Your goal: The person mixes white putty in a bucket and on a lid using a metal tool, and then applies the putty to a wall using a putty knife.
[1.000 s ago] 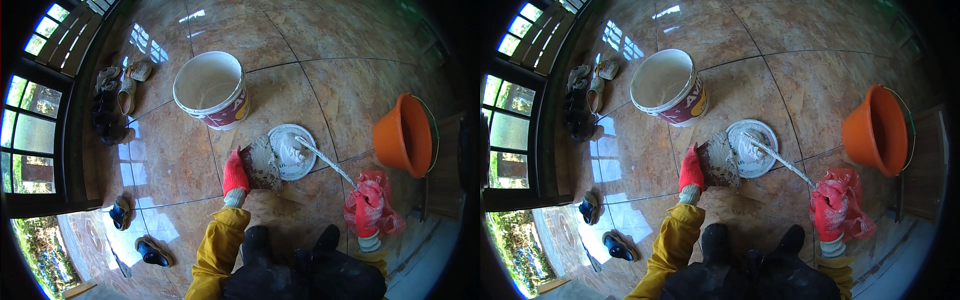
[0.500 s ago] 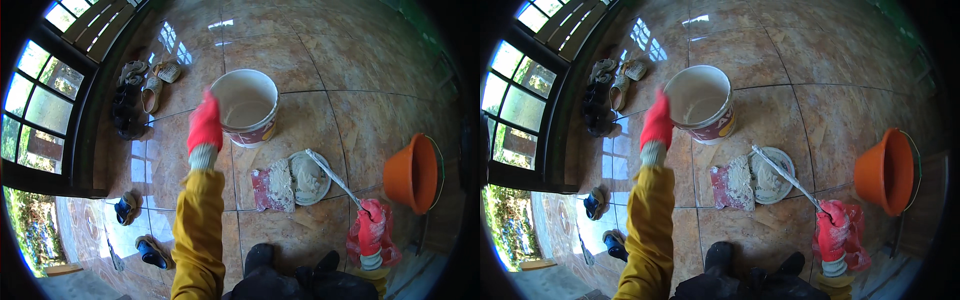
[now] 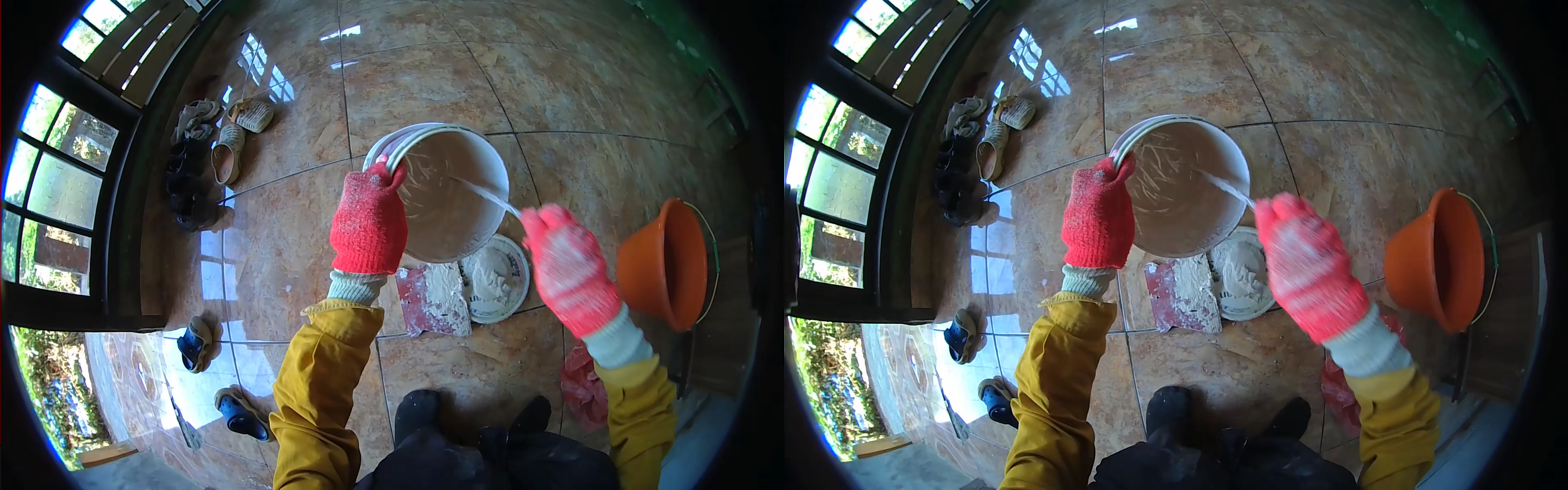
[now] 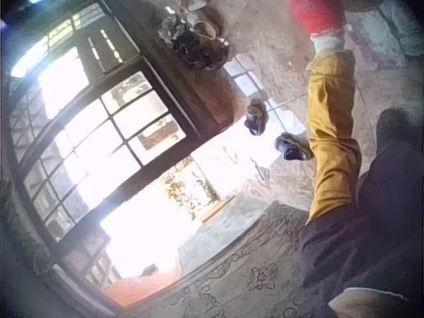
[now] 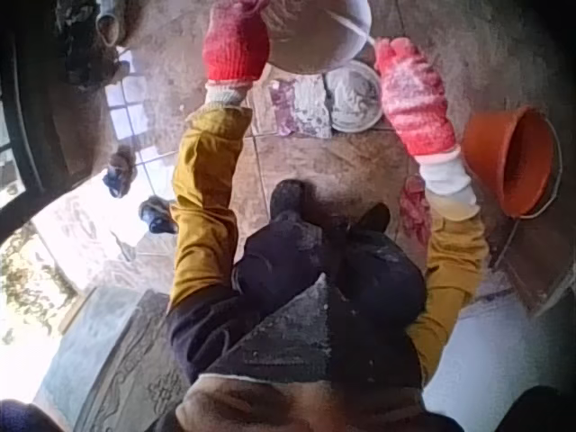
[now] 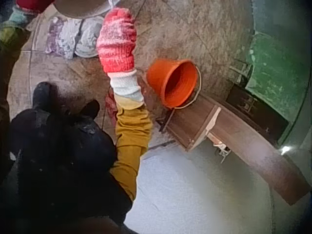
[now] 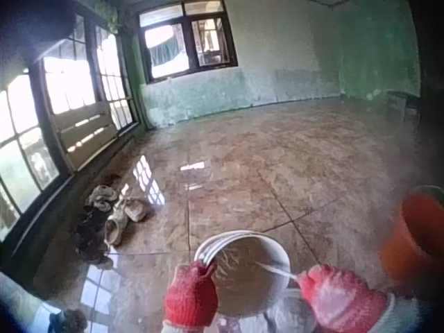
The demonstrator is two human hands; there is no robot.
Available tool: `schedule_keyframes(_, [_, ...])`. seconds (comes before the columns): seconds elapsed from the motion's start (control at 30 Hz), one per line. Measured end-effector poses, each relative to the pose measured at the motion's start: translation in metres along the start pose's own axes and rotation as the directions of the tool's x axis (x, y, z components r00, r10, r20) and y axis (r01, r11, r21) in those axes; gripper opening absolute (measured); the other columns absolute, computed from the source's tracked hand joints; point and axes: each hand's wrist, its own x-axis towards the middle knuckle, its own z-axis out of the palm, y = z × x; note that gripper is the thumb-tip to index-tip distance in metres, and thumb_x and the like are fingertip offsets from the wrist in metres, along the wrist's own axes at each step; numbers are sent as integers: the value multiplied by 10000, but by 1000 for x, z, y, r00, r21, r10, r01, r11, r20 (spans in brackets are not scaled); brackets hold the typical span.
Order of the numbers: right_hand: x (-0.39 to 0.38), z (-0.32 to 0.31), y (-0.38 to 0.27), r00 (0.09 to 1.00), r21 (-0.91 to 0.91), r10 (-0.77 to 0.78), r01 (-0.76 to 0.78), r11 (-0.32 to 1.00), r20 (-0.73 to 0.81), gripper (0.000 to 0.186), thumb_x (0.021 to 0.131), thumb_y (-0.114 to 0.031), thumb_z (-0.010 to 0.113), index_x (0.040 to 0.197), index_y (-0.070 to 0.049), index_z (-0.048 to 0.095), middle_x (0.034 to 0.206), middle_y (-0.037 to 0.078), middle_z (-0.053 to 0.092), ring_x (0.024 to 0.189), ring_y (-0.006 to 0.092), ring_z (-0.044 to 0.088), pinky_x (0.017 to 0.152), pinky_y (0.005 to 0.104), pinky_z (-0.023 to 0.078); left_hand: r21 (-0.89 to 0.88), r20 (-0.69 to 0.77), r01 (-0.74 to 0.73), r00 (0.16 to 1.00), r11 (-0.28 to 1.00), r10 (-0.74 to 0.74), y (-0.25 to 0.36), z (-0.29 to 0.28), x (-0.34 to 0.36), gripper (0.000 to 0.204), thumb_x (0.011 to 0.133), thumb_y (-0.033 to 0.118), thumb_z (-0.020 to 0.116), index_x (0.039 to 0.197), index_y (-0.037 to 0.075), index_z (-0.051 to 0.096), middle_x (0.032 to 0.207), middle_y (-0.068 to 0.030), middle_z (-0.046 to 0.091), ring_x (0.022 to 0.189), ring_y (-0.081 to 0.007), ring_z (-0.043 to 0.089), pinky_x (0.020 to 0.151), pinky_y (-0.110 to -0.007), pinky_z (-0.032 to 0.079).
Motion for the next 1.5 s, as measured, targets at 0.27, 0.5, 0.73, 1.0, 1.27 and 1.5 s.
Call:
schedule_keyframes(0.27, [23,74,-23,952,-250,206,-147,957,227,234,734,-109,540,951,-25,564,892,141,551,760,273,597,581,404,482,36,-53,-143,988,989,144,10,5,-3,312,866,183,531,1132,20,542,855,-175,594,799,-339,578,657,-417,481])
schedule_keyframes(0.5, [21,73,-22,949,-290,293,-249,924,119,195,733,-110,536,920,-71,573,904,148,567,755,306,596,616,445,478,-1,-13,-247,969,969,247,20,10,-4,328,869,180,522,1152,13,511,868,-179,584,789,-350,577,655,-417,474])
schedule_keyframes(0.73, [22,53,-11,991,-4,107,-108,994,-84,209,726,-103,591,925,-42,580,916,156,597,709,305,639,579,424,519,-19,-28,-363,931,931,363,11,18,4,295,898,235,483,1164,132,562,924,-147,575,837,-314,572,676,-400,486])
schedule_keyframes(1.0, [24,54,0,980,56,192,-194,979,49,251,750,-87,545,995,-38,561,930,156,576,773,301,619,641,401,512,-30,51,-268,962,963,270,12,12,13,269,910,238,462,1141,157,573,915,-144,564,842,-322,570,696,-412,482])
schedule_keyframes(1.27, [13,67,-8,986,129,131,-144,981,102,241,753,-94,535,987,-38,543,921,170,584,817,322,610,663,414,503,-25,101,-201,974,979,203,14,11,18,276,915,262,460,1140,154,578,902,-159,560,820,-333,567,688,-419,475])
schedule_keyframes(1.5, [19,60,-7,964,54,176,-190,980,199,247,755,-89,528,997,-47,553,993,158,577,819,318,612,663,421,502,-50,68,-286,955,957,289,11,9,21,272,900,226,468,1130,130,576,918,-166,564,844,-336,569,709,-415,481])
